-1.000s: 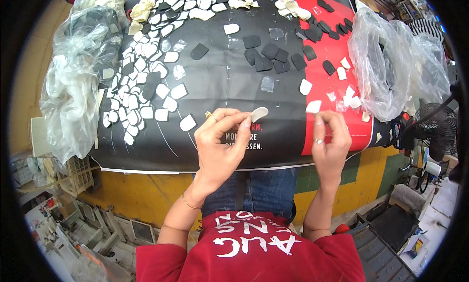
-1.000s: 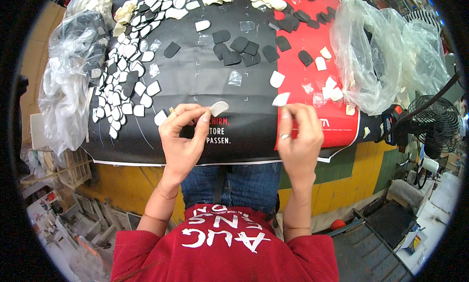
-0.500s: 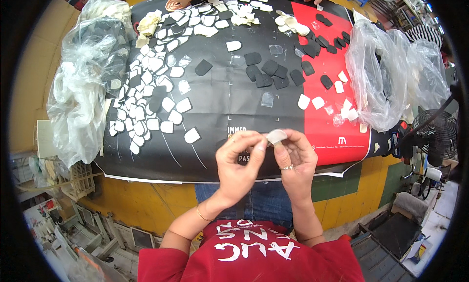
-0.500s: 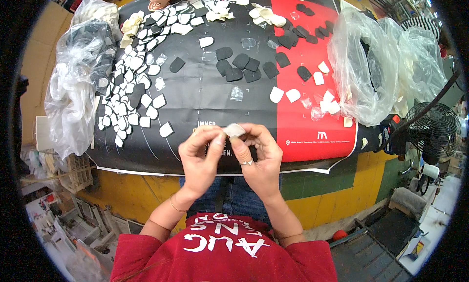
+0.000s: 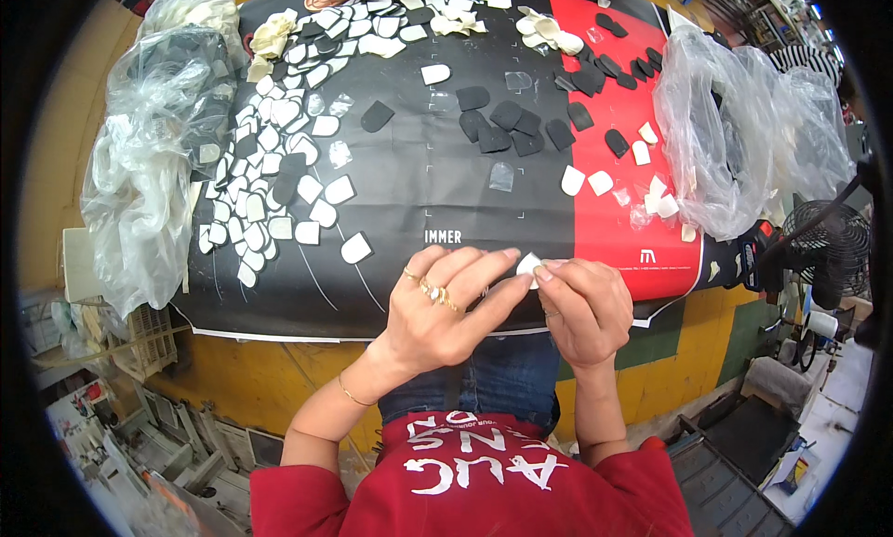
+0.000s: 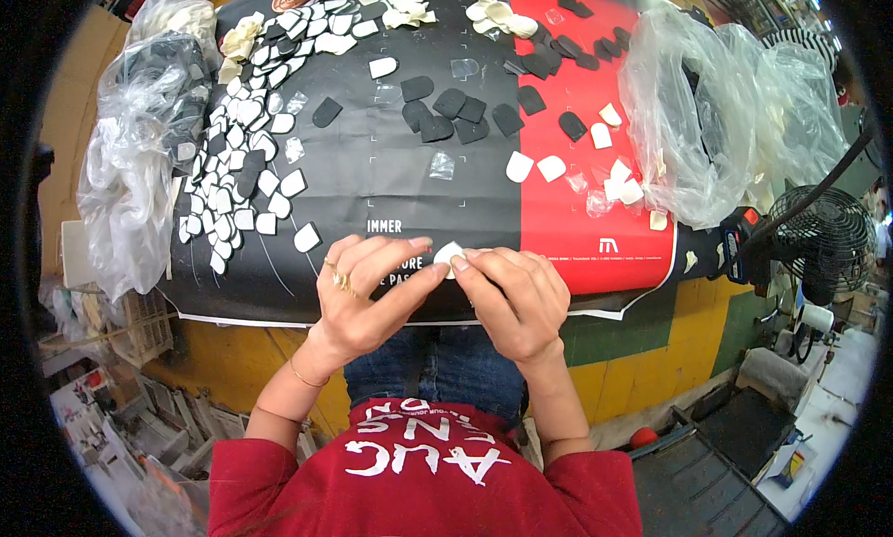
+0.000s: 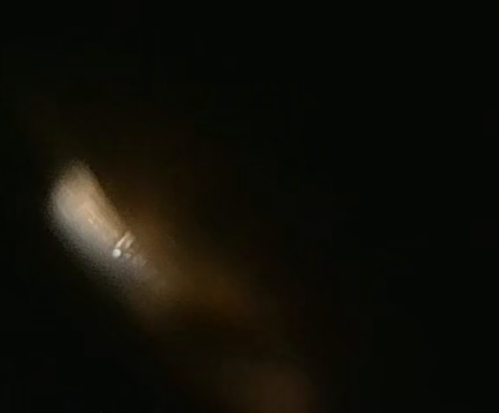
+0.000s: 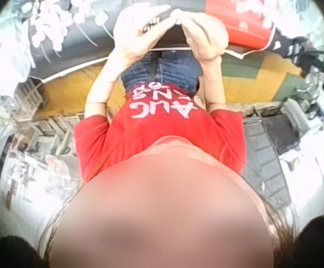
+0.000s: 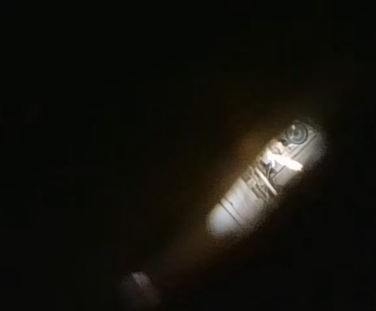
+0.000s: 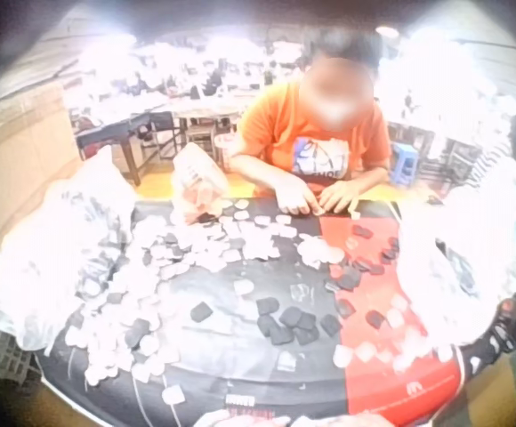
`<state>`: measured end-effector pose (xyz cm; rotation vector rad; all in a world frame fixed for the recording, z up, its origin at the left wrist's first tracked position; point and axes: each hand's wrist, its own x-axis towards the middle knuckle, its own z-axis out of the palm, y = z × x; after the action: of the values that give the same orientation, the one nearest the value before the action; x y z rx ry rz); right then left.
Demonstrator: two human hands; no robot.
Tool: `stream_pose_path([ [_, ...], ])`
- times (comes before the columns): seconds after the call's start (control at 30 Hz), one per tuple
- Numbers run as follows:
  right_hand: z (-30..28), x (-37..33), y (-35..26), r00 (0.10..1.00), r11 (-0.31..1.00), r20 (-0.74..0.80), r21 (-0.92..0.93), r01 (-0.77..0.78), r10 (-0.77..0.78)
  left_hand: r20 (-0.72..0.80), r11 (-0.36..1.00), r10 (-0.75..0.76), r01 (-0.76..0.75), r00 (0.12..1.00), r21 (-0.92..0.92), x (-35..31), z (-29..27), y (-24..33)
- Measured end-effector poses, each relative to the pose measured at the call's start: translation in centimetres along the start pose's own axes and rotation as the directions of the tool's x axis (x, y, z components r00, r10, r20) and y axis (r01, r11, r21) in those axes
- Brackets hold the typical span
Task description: The person repeatedly picks up small white and black sticker-like pieces from a table and peels off their backing paper by hand. They place the peeled pieces back on the table surface. A coworker performs the same task across the table.
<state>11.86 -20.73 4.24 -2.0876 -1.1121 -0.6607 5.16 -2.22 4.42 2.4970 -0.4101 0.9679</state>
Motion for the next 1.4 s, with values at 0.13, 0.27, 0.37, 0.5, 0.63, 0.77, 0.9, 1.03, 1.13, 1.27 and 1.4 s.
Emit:
stream_pose_path([
  [0.13, -0.4, -0.4, -0.1, 0.999, 0.998, -0.046, 0.061, -0.016, 0.018, -0.036, 0.998, 0.017, -0.019, 0.999, -0.052, -0.4, -0.4, 0.2],
  [0.27, 0.3, -0.1, 0.1, 0.969, 0.954, -0.133, 0.245, -0.171, 0.208, -0.105, 0.977, -0.109, 0.088, 0.988, -0.192, -0.6, -0.2, 0.2],
  [0.37, 0.3, 0.1, 0.3, 0.927, 0.771, 0.104, 0.525, -0.360, 0.362, 0.020, 0.807, -0.411, 0.374, 0.912, -0.456, -0.6, -0.1, 1.2],
  [0.5, 0.2, -0.1, -0.2, 0.823, 0.564, 0.319, 0.609, -0.558, 0.469, 0.187, 0.599, -0.530, 0.522, 0.827, -0.608, -0.2, 0.0, 1.2],
  [0.63, 1.1, -0.8, 0.2, 0.669, 0.330, 0.387, 0.647, -0.687, 0.634, 0.119, 0.936, -0.349, 0.341, 0.930, 0.083, 0.3, -0.6, -3.7],
  [0.77, 2.2, -1.5, 1.0, 0.670, 0.265, 0.376, 0.710, -0.652, 0.640, 0.123, 0.829, -0.462, 0.378, 0.879, 0.413, 1.6, -0.9, -11.1],
  [0.9, 2.2, -1.9, 1.3, 0.662, 0.241, 0.387, 0.718, -0.653, 0.642, 0.227, 0.797, -0.459, 0.285, 0.859, 0.532, 1.2, -0.3, -11.3],
  [1.03, 1.7, -1.4, 1.7, 0.593, 0.170, 0.443, 0.686, -0.707, 0.673, 0.374, 0.897, -0.405, 0.282, 0.834, 0.341, -1.6, 0.7, -3.6],
  [1.13, 1.0, -0.6, 2.0, 0.528, 0.133, 0.539, 0.606, -0.784, 0.657, 0.399, 0.941, -0.323, 0.249, 0.858, 0.228, -3.6, 1.4, 1.2],
  [1.27, 0.4, 0.7, 1.7, 0.463, 0.202, 0.633, 0.441, -0.874, 0.621, 0.380, 0.934, -0.354, 0.303, 0.855, 0.189, -5.0, 2.0, 1.5],
  [1.4, 0.3, 2.0, 1.8, 0.423, 0.309, 0.704, 0.293, -0.905, 0.571, 0.265, 0.951, -0.308, 0.286, 0.914, 0.122, -5.8, 1.5, 1.1],
])
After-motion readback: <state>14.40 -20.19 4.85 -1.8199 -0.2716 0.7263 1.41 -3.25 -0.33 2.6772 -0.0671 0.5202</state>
